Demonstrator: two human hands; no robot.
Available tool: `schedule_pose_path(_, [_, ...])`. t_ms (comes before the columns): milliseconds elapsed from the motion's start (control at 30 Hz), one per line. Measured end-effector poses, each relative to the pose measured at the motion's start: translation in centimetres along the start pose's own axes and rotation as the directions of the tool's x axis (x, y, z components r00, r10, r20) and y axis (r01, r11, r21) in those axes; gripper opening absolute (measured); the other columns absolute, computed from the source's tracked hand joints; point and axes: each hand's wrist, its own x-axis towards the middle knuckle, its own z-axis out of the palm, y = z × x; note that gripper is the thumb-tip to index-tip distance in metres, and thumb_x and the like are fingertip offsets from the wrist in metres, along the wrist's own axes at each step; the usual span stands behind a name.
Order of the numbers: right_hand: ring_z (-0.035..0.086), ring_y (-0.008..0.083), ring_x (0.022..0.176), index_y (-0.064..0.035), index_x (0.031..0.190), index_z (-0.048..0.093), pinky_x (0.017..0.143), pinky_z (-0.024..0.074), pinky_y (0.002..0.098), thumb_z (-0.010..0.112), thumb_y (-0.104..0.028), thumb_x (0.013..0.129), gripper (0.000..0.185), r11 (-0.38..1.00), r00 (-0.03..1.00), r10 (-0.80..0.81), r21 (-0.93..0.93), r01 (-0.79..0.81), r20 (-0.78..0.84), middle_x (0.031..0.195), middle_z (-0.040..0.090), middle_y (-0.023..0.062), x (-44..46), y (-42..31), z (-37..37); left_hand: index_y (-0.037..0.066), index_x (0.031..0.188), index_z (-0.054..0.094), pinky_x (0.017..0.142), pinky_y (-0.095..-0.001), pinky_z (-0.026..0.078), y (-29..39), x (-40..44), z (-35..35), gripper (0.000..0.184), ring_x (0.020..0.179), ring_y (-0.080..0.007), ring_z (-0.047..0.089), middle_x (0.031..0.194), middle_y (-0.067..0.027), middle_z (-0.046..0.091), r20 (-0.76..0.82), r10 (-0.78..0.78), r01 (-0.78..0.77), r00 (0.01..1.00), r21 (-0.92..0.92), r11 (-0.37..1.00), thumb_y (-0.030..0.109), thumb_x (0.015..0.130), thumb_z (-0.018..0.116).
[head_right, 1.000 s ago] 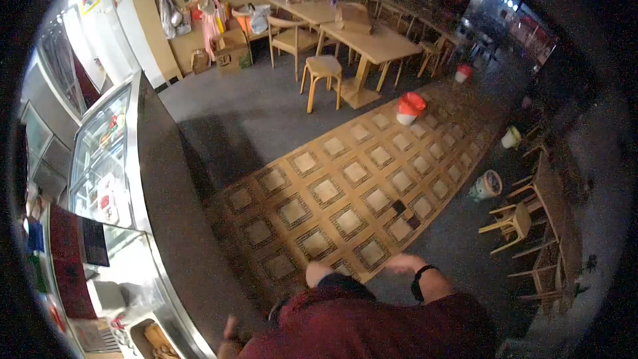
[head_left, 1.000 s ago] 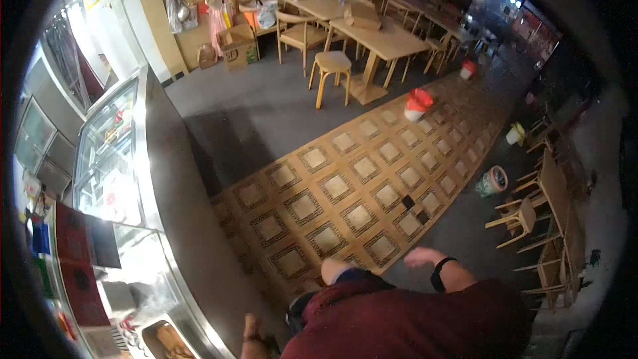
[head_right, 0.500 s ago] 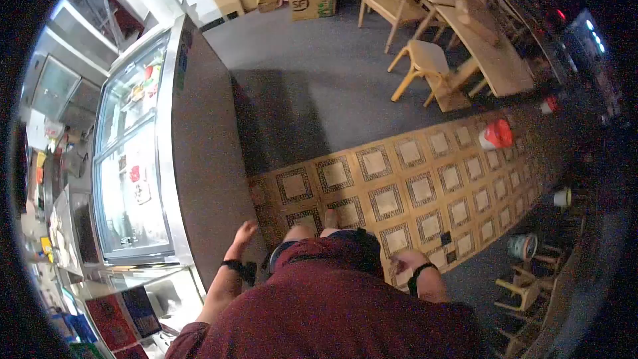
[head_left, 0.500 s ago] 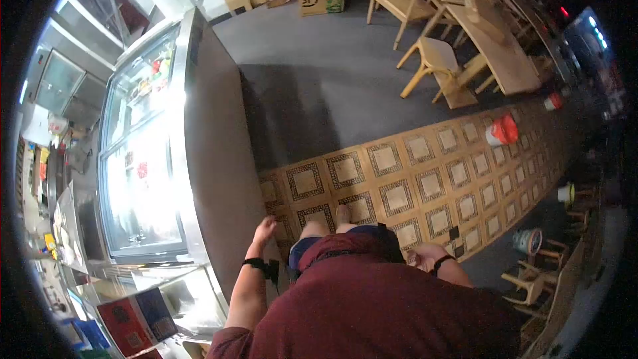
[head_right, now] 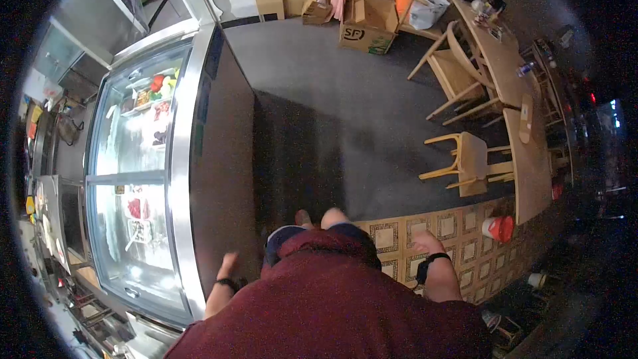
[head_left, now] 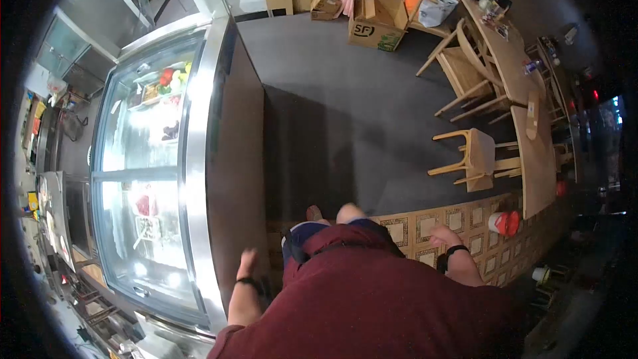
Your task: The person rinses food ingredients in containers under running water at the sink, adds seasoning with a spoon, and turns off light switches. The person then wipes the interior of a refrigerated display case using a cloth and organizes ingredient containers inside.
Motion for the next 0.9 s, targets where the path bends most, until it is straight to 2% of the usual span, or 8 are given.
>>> schedule_pose_path(33, [0.060,0.0241,0.076,-0.0008,0.114,0.048,0.067,0.0490,0.0355,0.048,-0.036,0.084,0.046,0.999,0.998,0.052,0.014,-0.052,-0.020,0.084,0.061,0.0145,-0.9,-2.3,-1.1,0.000,0.087,0.057,0.054,-0.0373,0.042,0.6,7.4,-5.0,0.019,0.059,-0.0235,0.053,0.068,-0.0101,0.055,0.203,-0.518,0.533,0.831,-0.558,0.636,0.014,0.075,0.051])
schedule_pose_path(100, [0.060,0.0201,0.076,-0.0006,0.110,0.049,0.065,0.0489,0.0325,0.050,-0.030,0.084,0.039,0.988,0.988,0.146,0.058,-0.143,-0.058,0.089,0.061,0.0133,-0.3,-6.5,-3.1,0.002,0.095,0.056,0.052,-0.0197,0.036,5.9,19.9,-18.4,0.027,0.061,-0.0053,0.042,0.070,0.0034,0.047,0.087,-0.481,0.186,0.872,-0.969,0.162,0.025,0.082,0.055])
schedule_pose_path(367, [0.059,0.0216,0.074,-0.0013,0.094,0.059,0.065,0.0475,0.0324,0.058,-0.028,0.076,0.033,0.966,0.995,0.103,0.238,-0.100,0.001,0.082,0.060,0.0139,23.8,-23.9,-23.5,0.004,0.122,0.042,0.092,-0.0321,0.034,13.1,53.9,-58.1,0.043,0.108,-0.0203,0.044,0.117,-0.0098,0.047,-0.559,-0.599,-0.389,0.573,-0.829,0.401,0.028,0.087,0.049])
schedule_pose_path(433, [0.058,0.0228,0.070,-0.0006,0.091,0.058,0.062,0.0454,0.0350,0.052,-0.026,0.079,0.029,0.581,0.845,-0.533,-0.747,0.322,-0.051,0.081,0.060,0.0148,31.9,-32.6,-28.4,0.004,0.122,0.040,0.094,-0.0371,0.031,12.2,59.0,-65.0,0.047,0.113,-0.0221,0.041,0.123,-0.0124,0.044,-0.592,-0.649,-0.393,0.478,-0.805,0.445,0.032,0.085,0.049])
schedule_pose_path(500, [0.058,0.0201,0.077,-0.0002,0.110,0.052,0.069,0.0447,0.0329,0.046,-0.026,0.084,0.037,0.952,0.936,-0.291,-0.160,0.262,-0.197,0.092,0.060,0.0133,30.1,-50.0,-32.9,0.005,0.127,0.033,0.098,-0.0398,0.026,9.7,64.4,-71.3,0.052,0.118,-0.0247,0.038,0.128,-0.0140,0.039,-0.620,-0.662,-0.447,0.421,-0.777,0.444,0.036,0.087,0.043])
schedule_pose_path(600, [0.058,0.0198,0.079,-0.0033,0.115,0.050,0.071,0.0450,0.0312,0.052,-0.028,0.081,0.042,0.792,0.772,-0.588,0.021,0.610,-0.240,0.094,0.061,0.0097,32.2,-70.6,-36.0,0.005,0.131,0.028,0.099,-0.0394,0.024,8.9,69.8,-78.5,0.057,0.120,-0.0255,0.036,0.130,-0.0147,0.036,-0.639,-0.670,-0.480,0.379,-0.754,0.448,0.042,0.088,0.040])
schedule_pose_path(767, [0.057,0.0190,0.080,-0.0008,0.114,0.050,0.071,0.0451,0.0305,0.051,-0.022,0.082,0.038,0.412,0.438,-0.898,-0.438,0.799,-0.044,0.094,0.061,0.0110,28.7,-98.6,-37.5,-0.002,0.130,0.026,0.103,-0.0359,0.019,4.2,76.0,-82.3,0.063,0.125,-0.0242,0.029,0.134,-0.0162,0.031,-0.628,-0.658,-0.443,0.416,-0.772,0.456,0.046,0.090,0.031])
schedule_pose_path(900, [0.056,0.0166,0.071,0.0009,0.113,0.050,0.066,0.0454,0.0293,0.051,-0.017,0.082,0.036,0.399,0.392,-0.916,-0.303,0.865,-0.086,0.085,0.061,0.0099,31.2,-111.3,-37.6,0.004,0.132,0.025,0.104,-0.0390,0.020,3.6,77.2,-81.6,0.050,0.123,-0.0249,0.030,0.132,-0.0134,0.034,-0.576,-0.813,-0.628,0.090,-0.666,0.402,0.032,0.092,0.030])
